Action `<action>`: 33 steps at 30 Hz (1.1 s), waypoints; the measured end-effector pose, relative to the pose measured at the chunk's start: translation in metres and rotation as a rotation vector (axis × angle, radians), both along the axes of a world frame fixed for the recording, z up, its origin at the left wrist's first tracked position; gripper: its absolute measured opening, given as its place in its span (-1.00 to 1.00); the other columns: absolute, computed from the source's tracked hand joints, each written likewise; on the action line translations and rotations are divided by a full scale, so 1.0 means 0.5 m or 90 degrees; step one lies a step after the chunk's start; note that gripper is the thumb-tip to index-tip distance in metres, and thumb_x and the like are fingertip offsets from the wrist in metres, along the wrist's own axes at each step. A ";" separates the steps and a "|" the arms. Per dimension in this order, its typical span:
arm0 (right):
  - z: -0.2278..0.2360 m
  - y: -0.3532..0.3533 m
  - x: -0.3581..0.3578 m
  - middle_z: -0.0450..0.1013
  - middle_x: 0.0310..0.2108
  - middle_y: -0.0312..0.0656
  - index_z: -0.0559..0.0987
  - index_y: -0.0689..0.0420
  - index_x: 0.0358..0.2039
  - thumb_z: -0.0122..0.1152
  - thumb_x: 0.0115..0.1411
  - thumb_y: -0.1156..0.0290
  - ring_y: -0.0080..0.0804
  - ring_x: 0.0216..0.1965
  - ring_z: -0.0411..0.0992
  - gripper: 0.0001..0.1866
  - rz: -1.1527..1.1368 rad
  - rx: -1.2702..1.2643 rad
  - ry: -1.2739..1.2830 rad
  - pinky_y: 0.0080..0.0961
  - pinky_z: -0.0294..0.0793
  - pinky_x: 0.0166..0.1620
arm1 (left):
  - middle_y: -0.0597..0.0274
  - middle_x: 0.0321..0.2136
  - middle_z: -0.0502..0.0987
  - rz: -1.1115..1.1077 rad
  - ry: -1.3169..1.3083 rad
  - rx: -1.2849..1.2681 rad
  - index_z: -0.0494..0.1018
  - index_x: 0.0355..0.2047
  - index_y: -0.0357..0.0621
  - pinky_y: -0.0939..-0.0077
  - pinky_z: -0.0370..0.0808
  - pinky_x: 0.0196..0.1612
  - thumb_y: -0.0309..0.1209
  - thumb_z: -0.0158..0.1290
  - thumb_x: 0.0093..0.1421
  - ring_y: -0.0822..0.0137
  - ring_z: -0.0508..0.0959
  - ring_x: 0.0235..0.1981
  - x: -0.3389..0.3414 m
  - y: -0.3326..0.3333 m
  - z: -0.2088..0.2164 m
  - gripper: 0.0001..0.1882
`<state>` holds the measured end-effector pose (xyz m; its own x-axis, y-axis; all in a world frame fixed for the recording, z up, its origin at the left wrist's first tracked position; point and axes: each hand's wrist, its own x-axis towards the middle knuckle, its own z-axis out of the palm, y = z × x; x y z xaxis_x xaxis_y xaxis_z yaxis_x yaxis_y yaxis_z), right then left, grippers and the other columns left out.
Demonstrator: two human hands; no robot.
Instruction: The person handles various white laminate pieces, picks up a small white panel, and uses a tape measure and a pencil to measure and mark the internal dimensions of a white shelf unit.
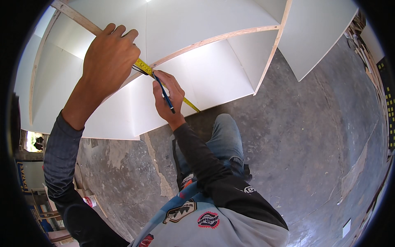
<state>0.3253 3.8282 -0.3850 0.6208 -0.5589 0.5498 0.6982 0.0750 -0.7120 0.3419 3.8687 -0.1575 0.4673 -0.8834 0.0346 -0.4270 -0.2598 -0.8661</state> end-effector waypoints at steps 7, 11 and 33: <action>-0.005 -0.003 0.006 0.55 -0.13 0.09 0.56 0.31 -0.07 0.18 0.18 0.61 -0.09 -0.11 0.56 -0.72 -0.037 -0.050 -0.034 -0.36 0.52 -0.02 | 0.23 -0.55 0.57 0.017 0.007 0.002 0.61 -0.62 0.01 0.52 0.43 -0.17 -0.43 0.28 -0.05 0.32 0.59 -0.38 -0.003 -0.003 0.001 -0.93; -0.007 -0.001 0.001 0.55 -0.13 0.10 0.55 0.31 -0.07 0.18 0.18 0.61 -0.10 -0.10 0.56 -0.72 -0.037 -0.050 -0.017 -0.35 0.51 -0.02 | 0.24 -0.56 0.56 0.008 0.009 -0.002 0.61 -0.62 0.01 0.52 0.43 -0.18 -0.44 0.27 -0.05 0.32 0.58 -0.39 -0.002 -0.001 0.001 -0.94; -0.135 -0.052 0.007 0.38 -0.04 0.04 0.52 0.31 -0.32 -0.20 0.27 0.29 -0.22 -0.04 0.35 -0.62 -0.200 0.098 0.084 -0.39 0.30 0.06 | 0.25 -0.55 0.55 0.002 0.017 -0.007 0.60 -0.60 0.03 0.50 0.45 -0.16 -0.45 0.25 -0.03 0.32 0.58 -0.38 0.000 0.003 0.001 -0.93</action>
<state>0.3288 3.8024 -0.4525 0.4653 -0.8037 0.3709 0.6074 -0.0149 -0.7942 0.3419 3.8700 -0.1569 0.4706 -0.8818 0.0325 -0.4490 -0.2710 -0.8514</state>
